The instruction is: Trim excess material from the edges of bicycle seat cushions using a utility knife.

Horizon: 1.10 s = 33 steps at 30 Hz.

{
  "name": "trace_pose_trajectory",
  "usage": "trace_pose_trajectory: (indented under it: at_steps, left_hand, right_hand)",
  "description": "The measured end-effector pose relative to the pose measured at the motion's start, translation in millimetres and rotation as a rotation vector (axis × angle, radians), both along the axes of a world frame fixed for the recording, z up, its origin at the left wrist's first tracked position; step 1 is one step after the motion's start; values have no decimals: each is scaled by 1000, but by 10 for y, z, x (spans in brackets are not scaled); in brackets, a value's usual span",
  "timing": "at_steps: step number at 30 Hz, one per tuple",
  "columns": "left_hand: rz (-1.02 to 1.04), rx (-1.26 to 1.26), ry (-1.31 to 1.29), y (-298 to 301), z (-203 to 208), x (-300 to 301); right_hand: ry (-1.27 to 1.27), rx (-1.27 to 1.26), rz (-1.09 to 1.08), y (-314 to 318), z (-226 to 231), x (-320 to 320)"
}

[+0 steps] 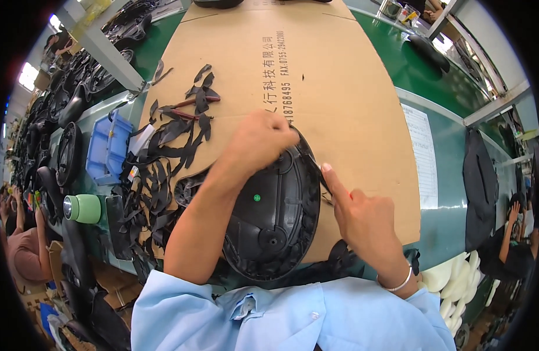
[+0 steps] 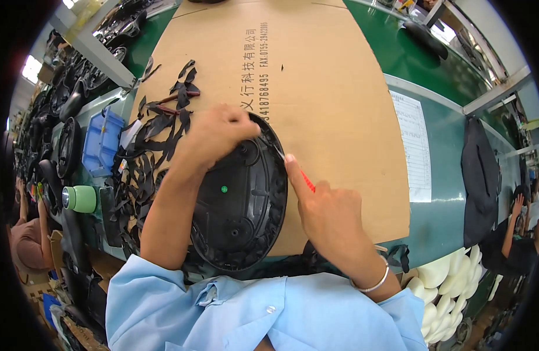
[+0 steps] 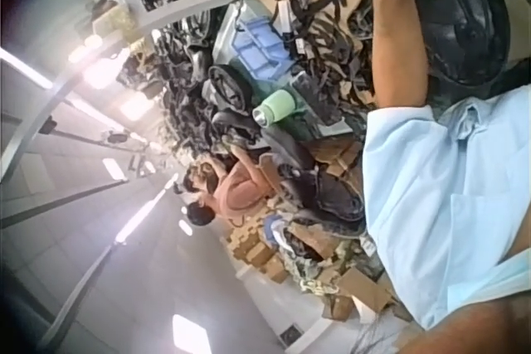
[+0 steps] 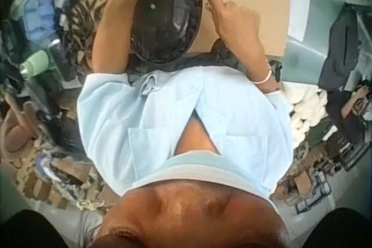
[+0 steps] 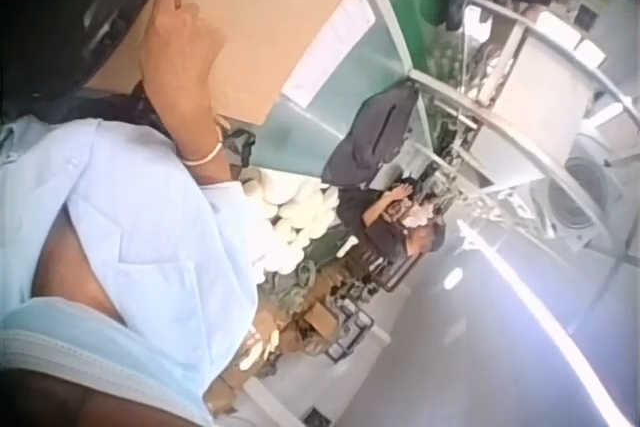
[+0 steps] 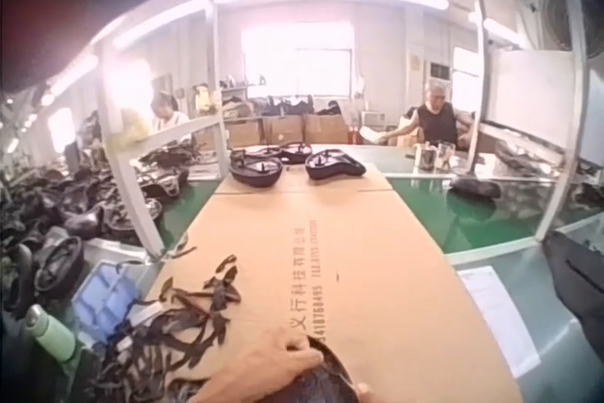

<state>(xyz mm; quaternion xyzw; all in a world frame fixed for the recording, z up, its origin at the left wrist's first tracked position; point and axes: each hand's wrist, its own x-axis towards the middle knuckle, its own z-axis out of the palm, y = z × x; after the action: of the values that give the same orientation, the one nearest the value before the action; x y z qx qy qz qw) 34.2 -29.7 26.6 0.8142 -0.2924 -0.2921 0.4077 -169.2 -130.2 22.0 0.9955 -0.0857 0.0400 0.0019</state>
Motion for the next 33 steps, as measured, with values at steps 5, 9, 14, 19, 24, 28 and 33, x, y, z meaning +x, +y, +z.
trace_pose_trajectory:
  at_steps: [5,9,14,19,24,28,33]
  left_hand:
    - [351,-955,385,433,33,373]
    - [274,-618,28,270,95,64]
    - [232,147,-559,586,-328,-210]
    - [375,398,-594,684,-469,-568]
    - [455,417,-536,657,-450,-561]
    - [402,359,-511,741,-465,-438]
    - [32,-113,446,1275,-402,-329]
  right_hand:
    - [53,254,-202,237,92,-291]
    - [22,296,-113,-10,166,-285]
    - [141,149,-26,-210,231,-94]
    - [136,125,3,-100,184,-177]
    - [66,336,-90,165,280,-619]
    - [241,543,-253,189,412,-836]
    - [133,570,-91,-118,286,-676]
